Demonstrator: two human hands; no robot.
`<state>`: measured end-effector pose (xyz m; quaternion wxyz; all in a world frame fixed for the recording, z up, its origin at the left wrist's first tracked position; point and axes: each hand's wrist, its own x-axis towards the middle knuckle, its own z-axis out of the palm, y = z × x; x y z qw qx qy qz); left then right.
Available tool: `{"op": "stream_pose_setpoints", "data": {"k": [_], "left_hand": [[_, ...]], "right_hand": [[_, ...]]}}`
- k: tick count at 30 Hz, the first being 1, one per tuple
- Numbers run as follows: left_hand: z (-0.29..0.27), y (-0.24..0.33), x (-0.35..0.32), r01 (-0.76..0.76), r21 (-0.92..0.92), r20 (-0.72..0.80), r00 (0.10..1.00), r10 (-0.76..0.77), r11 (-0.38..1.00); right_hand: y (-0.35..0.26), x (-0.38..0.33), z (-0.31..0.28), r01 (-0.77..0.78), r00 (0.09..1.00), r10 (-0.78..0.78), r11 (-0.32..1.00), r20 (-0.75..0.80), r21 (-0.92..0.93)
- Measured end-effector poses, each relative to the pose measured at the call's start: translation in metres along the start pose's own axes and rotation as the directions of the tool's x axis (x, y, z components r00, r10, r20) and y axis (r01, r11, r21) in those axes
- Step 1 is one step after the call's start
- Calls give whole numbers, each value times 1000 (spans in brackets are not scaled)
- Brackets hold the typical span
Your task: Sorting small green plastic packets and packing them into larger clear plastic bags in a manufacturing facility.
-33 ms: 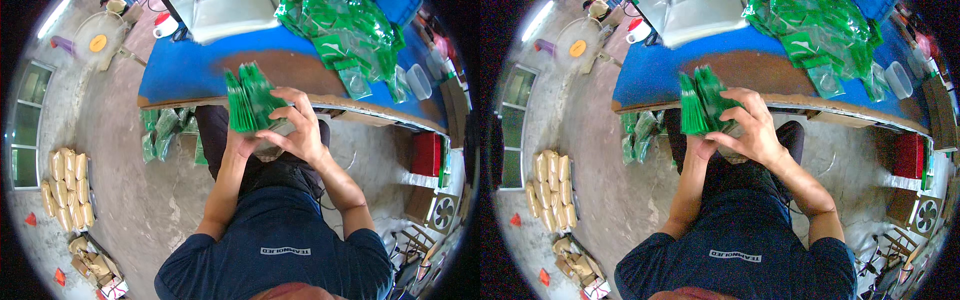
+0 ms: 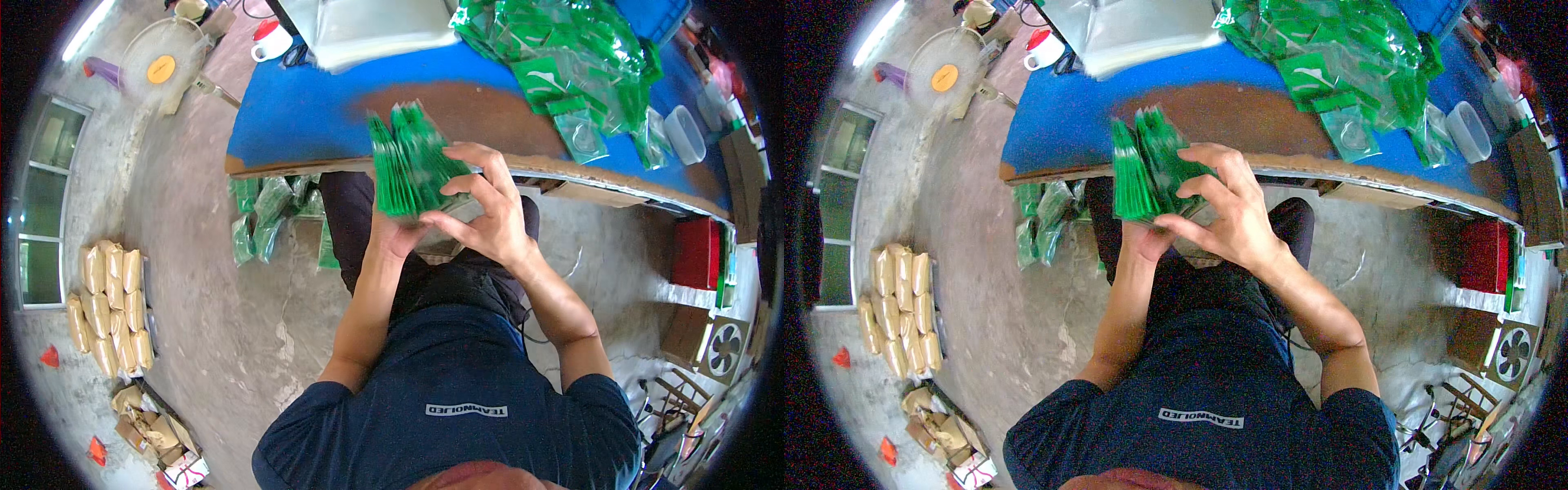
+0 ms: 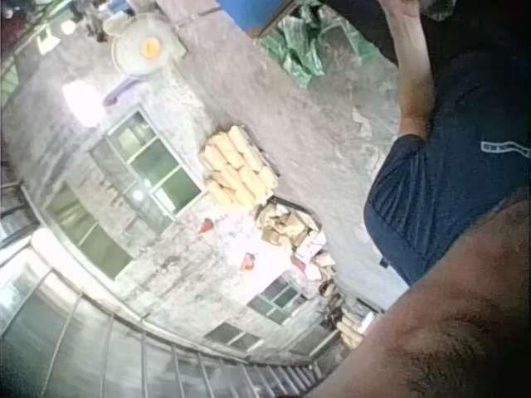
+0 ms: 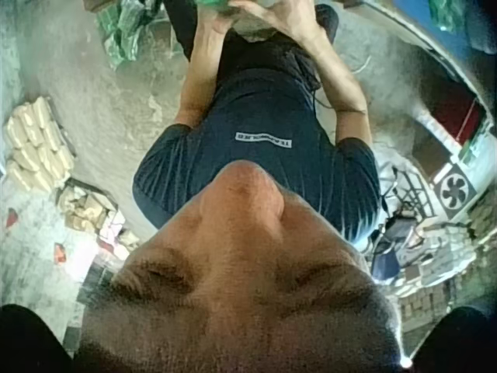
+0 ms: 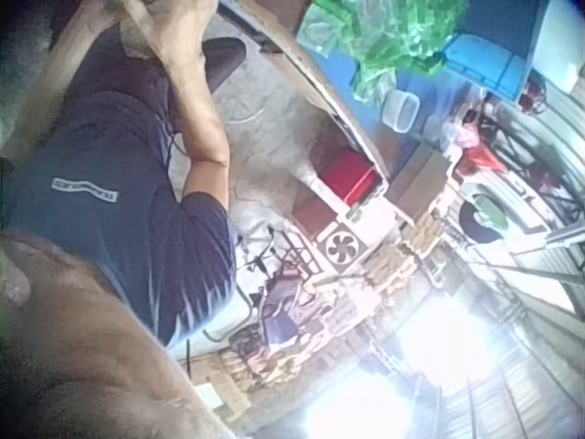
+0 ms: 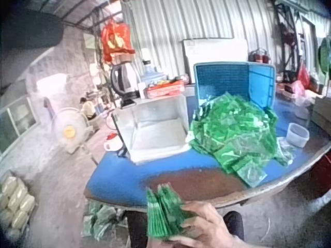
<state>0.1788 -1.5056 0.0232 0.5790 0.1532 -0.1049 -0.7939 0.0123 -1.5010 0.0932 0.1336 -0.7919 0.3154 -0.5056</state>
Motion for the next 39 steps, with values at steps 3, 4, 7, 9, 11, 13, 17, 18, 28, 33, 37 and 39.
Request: {"op": "stream_pose_setpoints", "data": {"k": [3,4,7,9,11,13,17,18,28,33,37,39], "left_hand": [[-1,0,-3,44,-30,16,999,-43,999],[0,0,-3,44,-31,16,999,-44,999],[-1,-1,-3,32,-66,-23,999,-34,997],[-7,-1,-4,37,44,-2,999,-37,998],[-6,-2,-5,29,28,-44,999,-28,999],[-11,1,-3,35,-38,31,999,-33,999],[-11,-1,-4,8,16,-50,999,-8,1000],[-11,-1,-5,3,-16,2,1000,-3,1000],[0,-1,-4,-75,142,-62,995,84,987],[-4,-3,-2,-61,50,-78,995,65,997],[-4,-6,-4,-54,68,10,999,53,996],[-6,-7,-2,-83,104,13,997,82,991]], "right_hand": [[0,-3,1,-38,999,38,999,9,24],[0,-3,1,-39,999,38,999,10,23],[-4,3,4,15,1000,-16,1000,7,21],[-9,9,0,185,972,-177,982,154,-34],[-7,7,2,185,971,-178,982,162,-29],[-3,4,2,169,974,-164,986,158,-15],[3,1,-2,141,983,-136,990,125,-28],[-2,2,-2,138,983,-134,990,123,-29],[-5,4,8,36,999,-36,999,-19,3],[-9,6,6,21,1000,-20,999,-20,43],[-10,11,2,235,965,-231,972,128,-21],[-7,12,0,303,939,-295,953,177,-19]]}}
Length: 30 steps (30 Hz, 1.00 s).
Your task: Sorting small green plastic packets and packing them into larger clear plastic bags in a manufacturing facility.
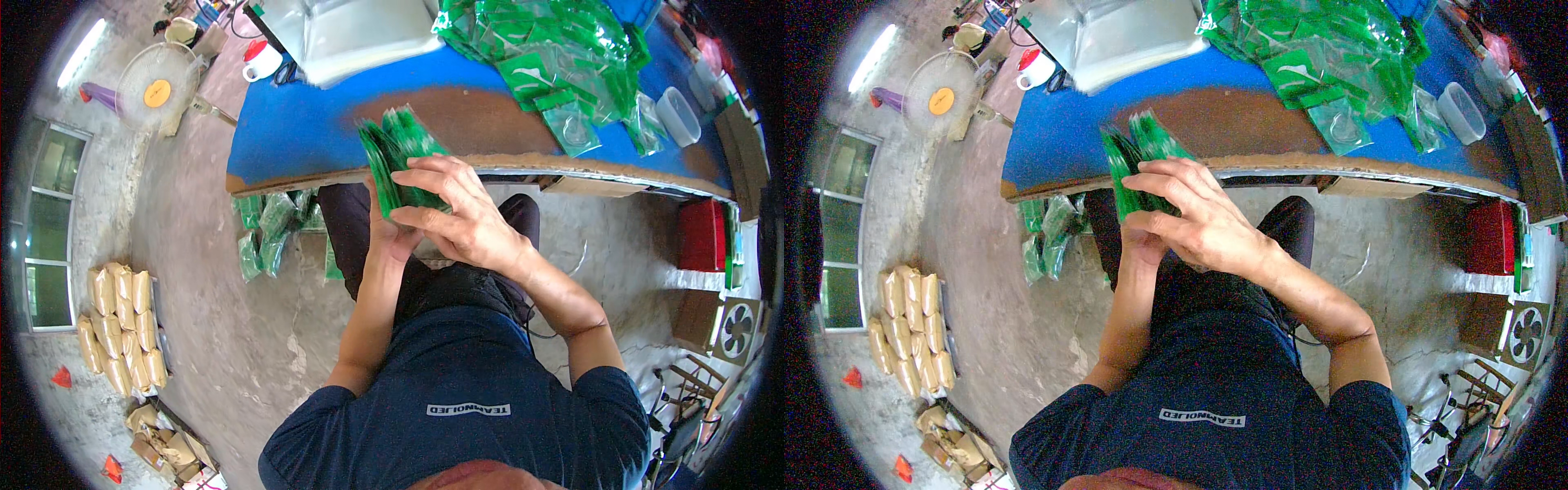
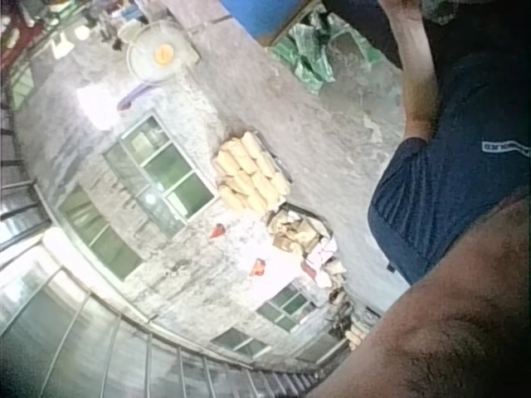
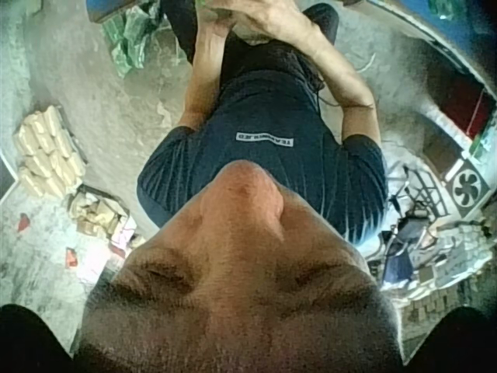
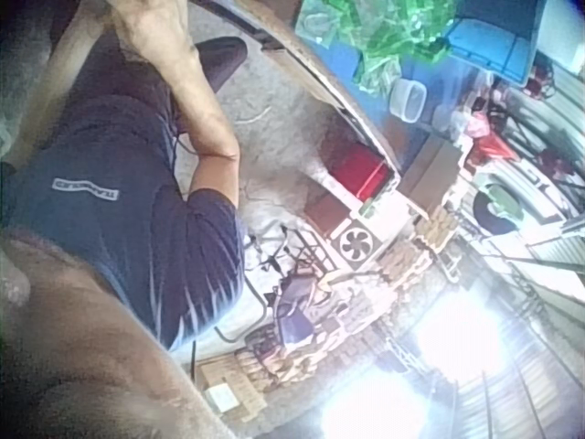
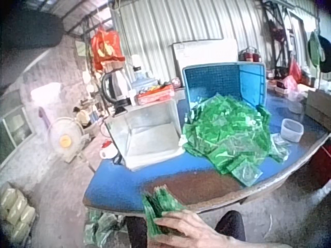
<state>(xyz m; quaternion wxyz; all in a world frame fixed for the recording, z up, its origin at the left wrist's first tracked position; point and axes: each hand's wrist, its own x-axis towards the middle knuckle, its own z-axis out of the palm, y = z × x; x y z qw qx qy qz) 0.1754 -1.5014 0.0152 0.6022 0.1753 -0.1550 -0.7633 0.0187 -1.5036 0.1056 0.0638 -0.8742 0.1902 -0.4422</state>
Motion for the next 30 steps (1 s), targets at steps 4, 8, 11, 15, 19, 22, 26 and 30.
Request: {"op": "stream_pose_setpoints", "data": {"k": [4,8,11,15,19,22,26,30], "left_hand": [[-12,-4,8,115,-193,129,987,-91,974],[5,-3,9,-35,38,36,999,34,999],[-3,-1,4,-76,158,-196,975,107,984],[-12,-10,3,85,68,-239,969,-66,994],[-38,-21,1,199,206,-266,954,-141,958],[-37,-24,-5,115,79,-171,980,-100,990],[-53,-31,-4,194,-102,-62,978,-201,976],[-42,-49,3,170,-278,39,985,-166,945]], "right_hand": [[3,-9,-4,-141,988,144,989,-60,47],[-4,-3,8,-437,879,419,899,-226,-33],[10,-14,17,-672,712,691,722,-126,165],[29,-44,15,-738,632,774,617,-39,274],[34,-60,-13,-745,655,743,606,136,278],[80,-100,-75,-664,746,664,736,-49,-133],[124,-171,-108,-574,716,684,464,-139,-674],[79,-127,-50,-467,796,597,712,102,-524]]}}
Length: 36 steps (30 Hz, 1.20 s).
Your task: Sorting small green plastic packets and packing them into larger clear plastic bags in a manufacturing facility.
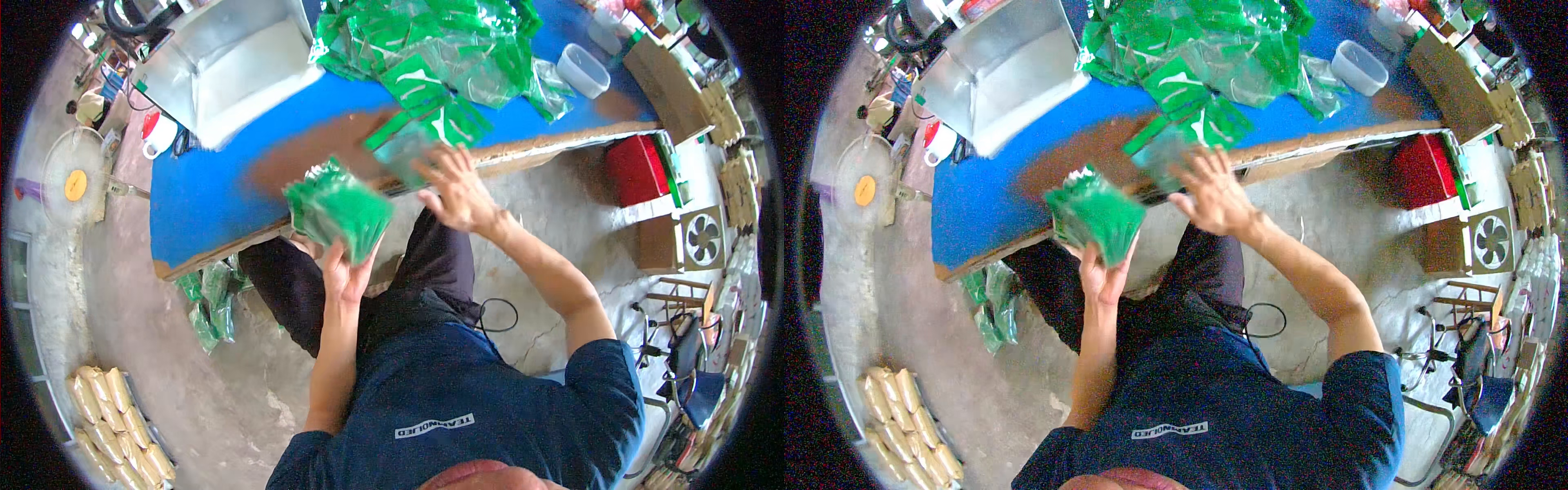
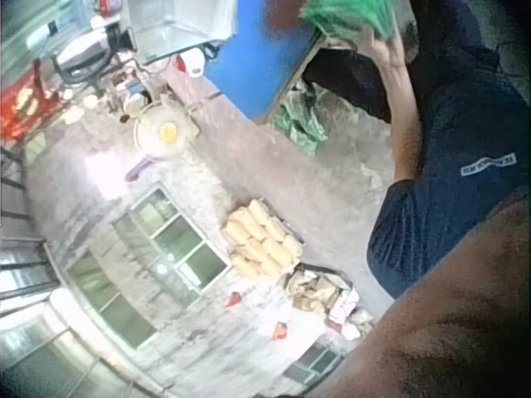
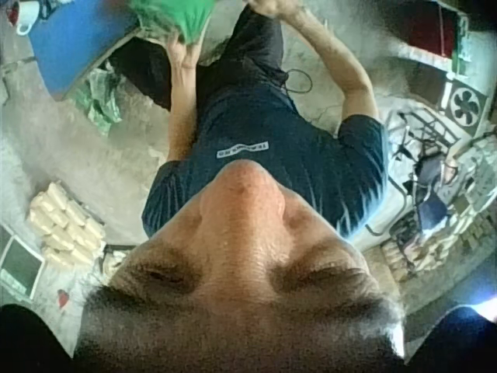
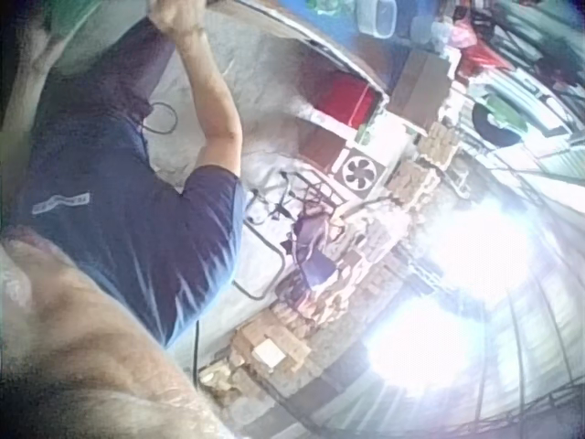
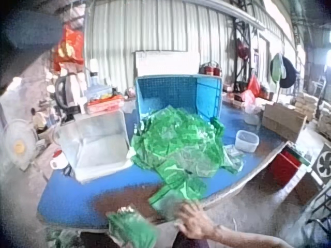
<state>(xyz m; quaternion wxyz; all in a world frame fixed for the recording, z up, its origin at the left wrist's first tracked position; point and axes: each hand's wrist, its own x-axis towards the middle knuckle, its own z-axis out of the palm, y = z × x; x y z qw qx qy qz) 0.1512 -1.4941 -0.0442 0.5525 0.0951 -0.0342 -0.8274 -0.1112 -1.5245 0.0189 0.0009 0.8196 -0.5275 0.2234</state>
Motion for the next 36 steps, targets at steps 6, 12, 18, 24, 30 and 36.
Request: {"op": "stream_pose_setpoints", "data": {"k": [6,12,18,24,30,36], "left_hand": [[24,-12,17,12,171,-105,994,7,985],[3,4,-2,58,171,-112,993,-39,984],[5,18,-13,80,-105,156,986,-63,991],[-8,24,6,-56,98,85,995,48,994],[-45,53,-29,-137,242,-171,968,181,961],[55,86,-44,-239,971,239,967,-84,9]], "right_hand": [[-10,20,-1,-85,990,100,986,-101,146],[2,15,3,-103,989,98,994,-111,-39],[-29,30,18,-224,757,644,412,-109,883],[-51,63,-4,-264,962,237,664,138,699],[50,84,27,70,991,-58,993,119,-98],[-3,60,16,327,937,-348,890,10,317]]}}
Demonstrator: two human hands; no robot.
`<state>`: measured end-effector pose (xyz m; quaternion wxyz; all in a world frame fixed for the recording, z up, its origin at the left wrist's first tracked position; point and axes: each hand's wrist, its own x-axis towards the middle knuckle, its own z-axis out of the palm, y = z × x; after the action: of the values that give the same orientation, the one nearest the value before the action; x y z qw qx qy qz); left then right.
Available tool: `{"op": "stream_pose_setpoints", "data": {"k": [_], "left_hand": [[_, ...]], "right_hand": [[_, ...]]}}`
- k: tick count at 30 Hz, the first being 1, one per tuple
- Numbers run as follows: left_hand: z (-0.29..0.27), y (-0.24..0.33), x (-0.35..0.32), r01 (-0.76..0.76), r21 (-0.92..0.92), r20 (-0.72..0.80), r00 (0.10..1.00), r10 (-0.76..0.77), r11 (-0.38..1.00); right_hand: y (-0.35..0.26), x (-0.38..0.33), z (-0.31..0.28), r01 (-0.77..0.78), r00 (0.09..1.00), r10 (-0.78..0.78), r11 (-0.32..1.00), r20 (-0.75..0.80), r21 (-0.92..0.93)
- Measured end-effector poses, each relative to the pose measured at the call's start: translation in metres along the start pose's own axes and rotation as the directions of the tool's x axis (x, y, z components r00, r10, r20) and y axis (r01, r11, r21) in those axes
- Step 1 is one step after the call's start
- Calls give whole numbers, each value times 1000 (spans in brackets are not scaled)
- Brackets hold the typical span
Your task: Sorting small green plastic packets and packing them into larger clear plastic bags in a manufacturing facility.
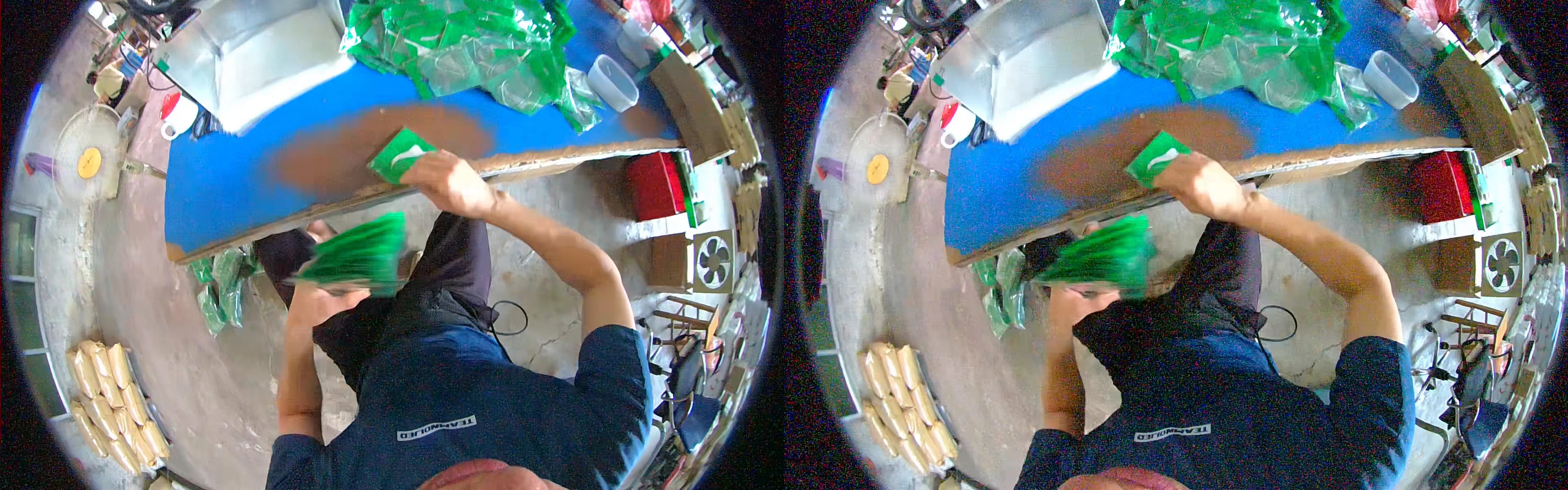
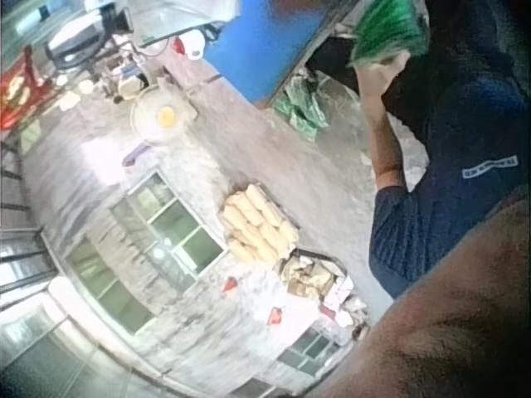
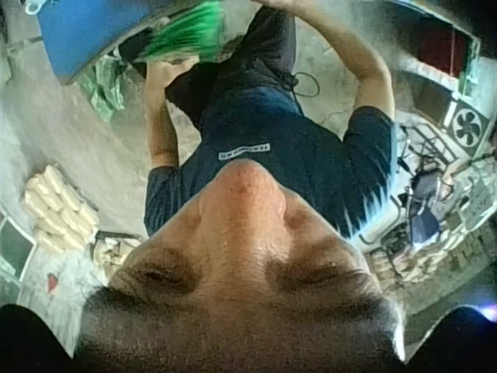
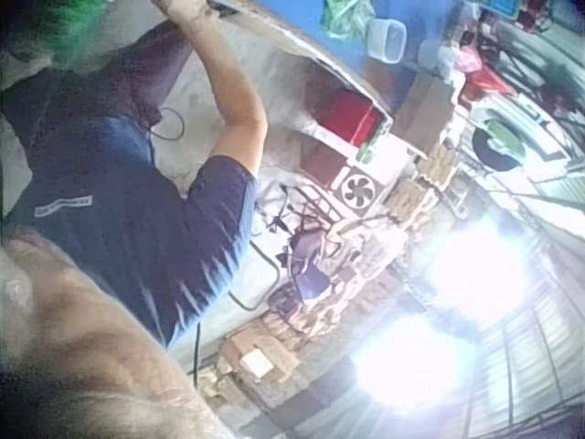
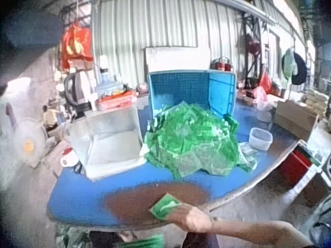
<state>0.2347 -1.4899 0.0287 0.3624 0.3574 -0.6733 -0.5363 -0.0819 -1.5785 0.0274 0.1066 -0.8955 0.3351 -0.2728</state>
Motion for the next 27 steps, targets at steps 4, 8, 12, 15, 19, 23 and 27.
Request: {"op": "stream_pose_setpoints", "data": {"k": [4,8,12,15,19,23,27], "left_hand": [[4,47,34,-193,383,118,980,159,903],[10,21,32,82,43,82,993,-85,996],[46,-32,11,-18,-721,-243,943,-227,693],[42,-75,-6,-78,-935,-168,956,-240,345],[59,-62,9,-164,-986,-160,947,-278,10],[58,-68,23,-193,-969,-230,930,-288,152],[41,-105,6,-137,-989,-146,961,-233,54]], "right_hand": [[-31,45,-42,-197,964,87,866,251,459],[-19,72,-66,-347,911,104,714,399,607],[120,37,-42,-356,930,272,831,-246,-427],[82,26,2,-282,951,298,743,-77,-607],[-9,39,13,-410,908,418,894,6,-178],[-16,39,17,-208,978,206,962,28,178],[67,44,-50,-303,827,165,936,-537,-179]]}}
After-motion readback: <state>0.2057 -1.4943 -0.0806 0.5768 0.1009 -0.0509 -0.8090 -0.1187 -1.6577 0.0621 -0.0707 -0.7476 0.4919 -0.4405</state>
